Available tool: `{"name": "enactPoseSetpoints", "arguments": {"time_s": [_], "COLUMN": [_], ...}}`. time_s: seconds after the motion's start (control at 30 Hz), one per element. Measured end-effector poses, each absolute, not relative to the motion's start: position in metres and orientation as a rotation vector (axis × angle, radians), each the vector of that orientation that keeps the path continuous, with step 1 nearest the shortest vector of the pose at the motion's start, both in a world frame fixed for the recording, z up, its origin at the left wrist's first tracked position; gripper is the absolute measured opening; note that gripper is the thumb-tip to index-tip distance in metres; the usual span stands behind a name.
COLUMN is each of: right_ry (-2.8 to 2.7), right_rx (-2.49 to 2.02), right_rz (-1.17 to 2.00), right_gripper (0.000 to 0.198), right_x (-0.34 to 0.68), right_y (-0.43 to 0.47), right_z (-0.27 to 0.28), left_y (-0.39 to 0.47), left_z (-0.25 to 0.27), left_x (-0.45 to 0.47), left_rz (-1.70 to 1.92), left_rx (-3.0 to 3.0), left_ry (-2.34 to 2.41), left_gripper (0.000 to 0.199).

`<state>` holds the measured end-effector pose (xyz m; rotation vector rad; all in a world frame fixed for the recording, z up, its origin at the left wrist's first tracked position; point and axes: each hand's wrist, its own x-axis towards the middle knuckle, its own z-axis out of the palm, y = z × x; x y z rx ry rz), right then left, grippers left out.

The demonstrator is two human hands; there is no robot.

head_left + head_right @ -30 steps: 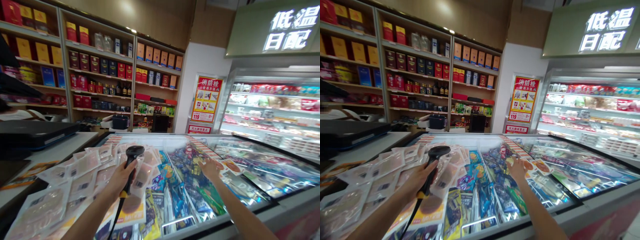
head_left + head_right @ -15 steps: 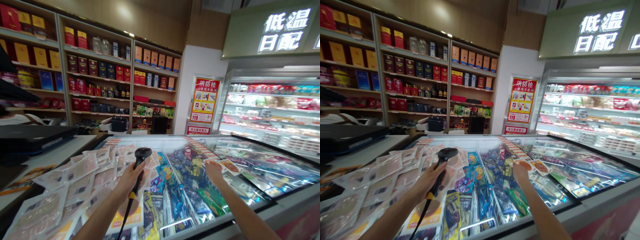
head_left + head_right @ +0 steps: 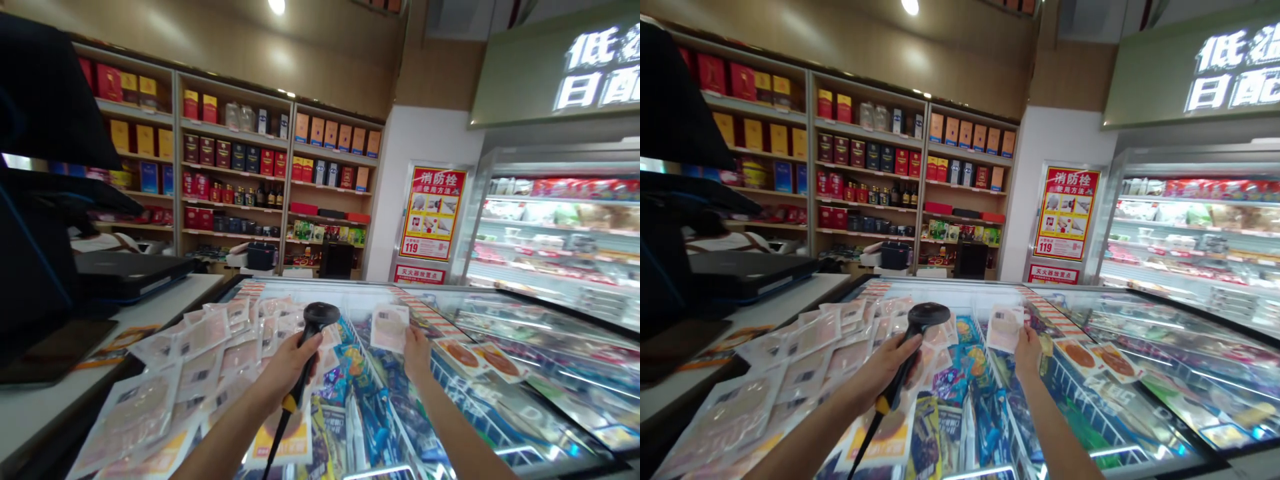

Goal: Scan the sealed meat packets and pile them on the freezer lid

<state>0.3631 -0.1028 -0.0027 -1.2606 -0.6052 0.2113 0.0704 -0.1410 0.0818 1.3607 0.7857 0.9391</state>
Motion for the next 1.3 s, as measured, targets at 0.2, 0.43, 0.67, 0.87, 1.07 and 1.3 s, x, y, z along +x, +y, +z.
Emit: {"name": "enactPoseSetpoints", "arguments": {"time_s": [0.2, 0.43, 0.67, 0.87, 1.07, 1.3], "right_ry": [-0.591, -0.632, -0.657, -0.643, -0.635, -0.642], "right_rx": [-1.171, -1.165, -1.173, -1.188, -1.185, -1.192], "right_rz": [0.278, 0.281, 0.228, 0.250, 0.226, 0.230], "right_gripper": [0.029, 0.030, 0.027, 0.028, 0.029, 0.029], "right_x": [0.335, 0.332, 0.332, 0.327, 0.321, 0.321], "right_y": [-0.095, -0.087, -0.085, -0.086, -0.085, -0.082], "right_z": [0.002, -0.003, -0.006, -0.005, -0.005, -0.006], "left_y": [-0.144, -0.145, -0.147, -0.148, -0.151, -0.144], "left_z": [0.084, 0.083, 0.085, 0.088, 0.092, 0.091], "left_x": [0.069, 0.069, 0.067, 0.063, 0.059, 0.049], "left_rz": [0.915, 0.903, 0.877, 0.831, 0.807, 0.934], "left_rx": [1.378, 1.360, 1.341, 1.241, 1.230, 1.303], "left_ry": [0.750, 0.724, 0.676, 0.600, 0.541, 0.675], "left_gripper": [0.033, 0.030, 0.030, 0.031, 0.031, 0.030]}}
